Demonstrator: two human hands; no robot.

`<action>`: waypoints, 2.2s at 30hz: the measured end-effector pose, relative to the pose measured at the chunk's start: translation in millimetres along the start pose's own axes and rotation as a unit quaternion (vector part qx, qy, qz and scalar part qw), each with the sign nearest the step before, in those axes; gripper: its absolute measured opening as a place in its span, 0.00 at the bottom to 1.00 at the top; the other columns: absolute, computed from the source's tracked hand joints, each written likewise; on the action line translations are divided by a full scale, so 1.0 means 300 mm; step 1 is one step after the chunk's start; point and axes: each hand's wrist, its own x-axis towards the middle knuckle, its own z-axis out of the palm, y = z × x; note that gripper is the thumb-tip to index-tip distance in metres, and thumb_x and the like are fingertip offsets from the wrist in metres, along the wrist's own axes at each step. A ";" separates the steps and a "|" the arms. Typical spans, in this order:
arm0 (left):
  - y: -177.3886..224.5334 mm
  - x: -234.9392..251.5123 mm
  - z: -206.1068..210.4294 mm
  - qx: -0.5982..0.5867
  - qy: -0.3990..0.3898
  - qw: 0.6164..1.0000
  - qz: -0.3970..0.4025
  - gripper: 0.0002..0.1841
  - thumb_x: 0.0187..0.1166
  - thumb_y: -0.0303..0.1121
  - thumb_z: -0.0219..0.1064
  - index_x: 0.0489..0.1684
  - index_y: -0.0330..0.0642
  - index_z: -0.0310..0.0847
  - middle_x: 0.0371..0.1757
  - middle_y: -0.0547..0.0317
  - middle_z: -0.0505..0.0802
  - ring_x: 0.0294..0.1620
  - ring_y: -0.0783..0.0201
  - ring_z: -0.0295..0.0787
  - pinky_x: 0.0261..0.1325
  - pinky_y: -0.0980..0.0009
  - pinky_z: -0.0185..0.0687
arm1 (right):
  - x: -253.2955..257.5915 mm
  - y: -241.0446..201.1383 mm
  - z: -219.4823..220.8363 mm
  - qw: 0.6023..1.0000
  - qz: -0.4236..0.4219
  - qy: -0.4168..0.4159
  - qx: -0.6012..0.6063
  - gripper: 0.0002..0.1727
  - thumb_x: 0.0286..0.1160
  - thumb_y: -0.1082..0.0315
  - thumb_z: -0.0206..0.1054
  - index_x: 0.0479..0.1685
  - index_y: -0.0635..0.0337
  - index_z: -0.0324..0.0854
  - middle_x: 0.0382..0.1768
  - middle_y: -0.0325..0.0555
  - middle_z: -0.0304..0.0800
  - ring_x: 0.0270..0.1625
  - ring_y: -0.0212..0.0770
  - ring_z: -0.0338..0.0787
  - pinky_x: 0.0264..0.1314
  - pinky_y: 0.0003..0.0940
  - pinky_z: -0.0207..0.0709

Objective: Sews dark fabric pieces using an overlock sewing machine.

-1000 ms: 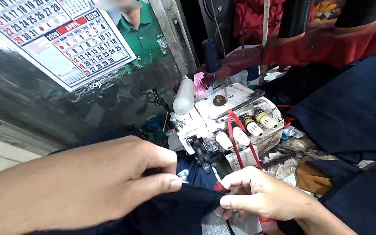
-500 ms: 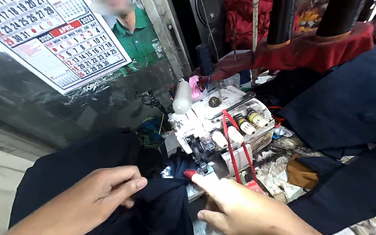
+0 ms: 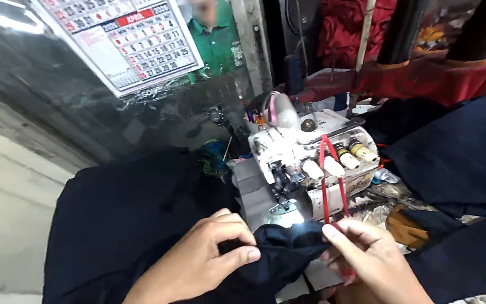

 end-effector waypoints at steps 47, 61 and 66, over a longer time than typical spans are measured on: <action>0.037 -0.064 0.389 -0.016 0.118 0.990 0.074 0.09 0.81 0.36 0.72 0.54 0.53 0.94 0.46 0.69 0.97 0.49 0.69 0.91 0.57 0.65 0.85 | -0.203 0.135 -0.048 0.912 -0.346 -0.085 -0.203 0.06 0.76 0.73 0.71 0.31 0.55 0.83 0.49 0.42 0.96 0.52 0.40 0.93 0.52 0.34 0.88; 0.060 -0.023 0.420 -0.018 0.141 0.989 0.041 0.09 0.84 0.38 0.69 0.50 0.53 0.95 0.45 0.71 0.97 0.48 0.71 0.90 0.58 0.69 0.84 | -0.185 0.157 -0.051 0.938 -0.274 -0.074 -0.197 0.03 0.77 0.69 0.70 0.35 0.54 0.83 0.49 0.41 0.95 0.50 0.35 0.93 0.50 0.30 0.89; 0.031 0.000 0.388 -0.065 0.115 0.991 0.033 0.09 0.84 0.38 0.67 0.50 0.50 0.93 0.43 0.71 0.95 0.49 0.72 0.90 0.56 0.69 0.87 | -0.234 0.049 -0.060 0.938 -0.210 -0.061 -0.271 0.10 0.74 0.58 0.76 0.48 0.49 0.86 0.63 0.52 0.83 0.63 0.41 0.86 0.64 0.35 0.85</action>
